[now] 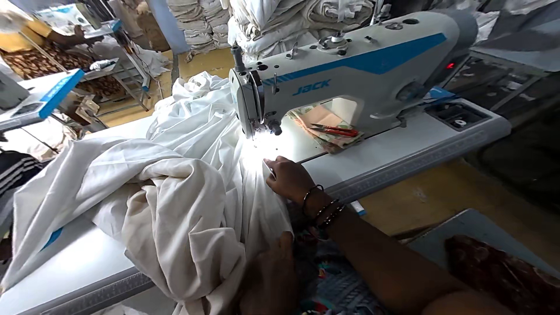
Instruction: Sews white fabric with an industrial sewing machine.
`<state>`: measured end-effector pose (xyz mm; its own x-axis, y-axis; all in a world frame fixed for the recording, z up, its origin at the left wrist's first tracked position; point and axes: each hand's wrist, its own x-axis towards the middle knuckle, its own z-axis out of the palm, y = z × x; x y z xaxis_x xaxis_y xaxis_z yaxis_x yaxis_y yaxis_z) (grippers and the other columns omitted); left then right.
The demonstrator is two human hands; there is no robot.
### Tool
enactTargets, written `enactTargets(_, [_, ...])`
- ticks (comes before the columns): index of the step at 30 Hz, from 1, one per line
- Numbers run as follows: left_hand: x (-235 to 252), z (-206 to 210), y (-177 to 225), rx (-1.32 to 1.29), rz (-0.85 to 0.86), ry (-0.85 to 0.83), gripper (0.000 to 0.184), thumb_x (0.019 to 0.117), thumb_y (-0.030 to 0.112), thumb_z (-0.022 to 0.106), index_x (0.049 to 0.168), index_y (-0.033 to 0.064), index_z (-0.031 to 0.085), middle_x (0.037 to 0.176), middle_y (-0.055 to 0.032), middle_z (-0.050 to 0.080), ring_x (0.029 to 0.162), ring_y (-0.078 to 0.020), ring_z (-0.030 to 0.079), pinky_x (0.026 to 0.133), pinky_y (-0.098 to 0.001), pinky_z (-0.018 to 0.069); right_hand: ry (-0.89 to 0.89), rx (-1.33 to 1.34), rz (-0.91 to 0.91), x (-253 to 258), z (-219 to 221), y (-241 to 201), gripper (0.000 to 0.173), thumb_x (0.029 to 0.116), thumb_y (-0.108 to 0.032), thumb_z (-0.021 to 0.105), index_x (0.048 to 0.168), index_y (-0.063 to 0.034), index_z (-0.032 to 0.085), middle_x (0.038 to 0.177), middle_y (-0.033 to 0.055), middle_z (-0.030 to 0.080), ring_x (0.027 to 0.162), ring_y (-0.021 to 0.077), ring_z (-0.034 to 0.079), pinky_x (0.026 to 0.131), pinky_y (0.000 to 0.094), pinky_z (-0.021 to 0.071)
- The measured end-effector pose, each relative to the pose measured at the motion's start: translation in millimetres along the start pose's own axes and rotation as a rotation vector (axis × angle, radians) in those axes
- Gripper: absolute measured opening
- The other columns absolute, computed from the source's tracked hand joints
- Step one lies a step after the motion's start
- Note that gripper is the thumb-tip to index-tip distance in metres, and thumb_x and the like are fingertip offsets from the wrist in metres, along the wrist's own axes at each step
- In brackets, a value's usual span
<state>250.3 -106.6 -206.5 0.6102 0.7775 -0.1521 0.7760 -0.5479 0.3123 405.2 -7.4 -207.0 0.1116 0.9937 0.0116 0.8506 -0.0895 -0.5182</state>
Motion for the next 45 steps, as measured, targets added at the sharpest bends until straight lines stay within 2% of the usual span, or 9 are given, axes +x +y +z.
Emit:
enactTargets(5, [-1.1,14.0,-4.2,0.049,0.075,0.179,0.021,0.0884,0.009,0.061,0.108,0.0028,0.068,0.079,-0.0136,0.07,0.059,-0.0278,0.07,0.049,-0.0419,0.0561,-0.01,-0.016,0.007,2.0,1.2,-0.4,0.044,0.0979,-0.015,0.065,0.14,-0.0032,0.062,0.111,0.0195,0.066,0.092,0.0335,0.068,0.076,0.0504,0.0546])
enactTargets(12, [2.1,-2.9,2.7,0.044,-0.01,-0.079,0.025,0.098,0.009,0.053,0.12,0.0022,0.063,0.095,-0.0183,0.071,0.075,-0.0346,0.073,0.062,-0.0471,0.0587,0.031,-0.01,-0.01,-2.5,1.2,-0.9,0.043,0.0963,-0.013,0.067,0.137,0.0002,0.064,0.111,0.0216,0.066,0.09,0.0354,0.068,0.075,0.0522,0.055])
enactTargets(17, [11.1,25.1,-18.8,0.119,0.151,0.227,0.018,0.0873,0.006,0.066,0.104,0.0018,0.07,0.081,-0.0148,0.071,0.064,-0.0287,0.073,0.054,-0.0415,0.0587,0.026,-0.02,-0.027,-4.5,-0.2,-1.2,0.043,0.0964,-0.013,0.068,0.136,0.002,0.063,0.112,0.0233,0.066,0.09,0.0379,0.068,0.075,0.0538,0.0548])
enactTargets(24, [26.5,34.3,-38.3,0.014,0.381,0.444,0.012,0.0782,0.009,0.069,0.083,-0.0006,0.073,0.08,-0.0175,0.068,0.071,-0.0334,0.071,0.062,-0.044,0.0583,0.024,-0.031,-0.026,-6.4,-1.1,-3.3,0.043,0.0966,-0.014,0.068,0.137,0.0012,0.063,0.11,0.0225,0.065,0.089,0.0368,0.068,0.073,0.0531,0.0548])
enactTargets(28, [32.0,34.2,-45.3,0.09,0.456,0.473,0.016,0.0798,0.021,0.068,0.079,0.0062,0.073,0.098,-0.0174,0.069,0.088,-0.0352,0.068,0.074,-0.0446,0.0557,0.027,-0.04,-0.028,-5.3,0.1,-3.4,0.042,0.0962,-0.014,0.069,0.134,0.002,0.064,0.109,0.0222,0.065,0.087,0.0363,0.068,0.072,0.0523,0.055])
enactTargets(34, [33.3,26.9,-49.6,0.171,0.503,0.46,0.018,0.0829,0.024,0.064,0.079,0.009,0.073,0.093,-0.0115,0.069,0.085,-0.0293,0.068,0.071,-0.0363,0.0559,0.029,-0.053,-0.028,-2.5,4.2,-1.1,0.043,0.096,-0.013,0.067,0.137,-0.0005,0.064,0.106,0.0201,0.066,0.086,0.0347,0.068,0.07,0.0517,0.0545])
enactTargets(39, [29.8,19.1,-47.0,0.101,0.411,0.34,0.02,0.0868,0.021,0.061,0.088,0.0054,0.073,0.088,-0.0113,0.071,0.081,-0.0285,0.071,0.068,-0.0393,0.0586,0.027,-0.05,-0.024,-2.4,5.0,-0.5,0.042,0.0964,-0.014,0.067,0.136,-0.0015,0.065,0.106,0.0192,0.066,0.086,0.0341,0.068,0.071,0.0509,0.055])
enactTargets(43, [25.6,-14.8,-23.8,0.097,0.033,-0.249,0.033,0.1061,0.022,0.042,0.126,0.0,0.057,0.093,-0.0202,0.071,0.091,-0.0393,0.073,0.075,-0.0517,0.0568,-0.087,-0.085,0.032,8.4,3.7,-1.9,0.046,0.101,-0.019,0.061,0.146,-0.0093,0.059,0.115,0.0166,0.066,0.098,0.0312,0.068,0.082,0.0486,0.055])
enactTargets(45, [26.5,-17.1,-22.8,0.076,-0.014,-0.238,0.034,0.1067,0.022,0.042,0.13,0.0006,0.055,0.093,-0.0203,0.071,0.091,-0.0393,0.073,0.075,-0.0511,0.057,-0.075,-0.082,0.026,8.2,5.1,-1.4,0.045,0.1009,-0.019,0.061,0.145,-0.0089,0.06,0.114,0.0167,0.066,0.097,0.0317,0.068,0.081,0.0491,0.0549])
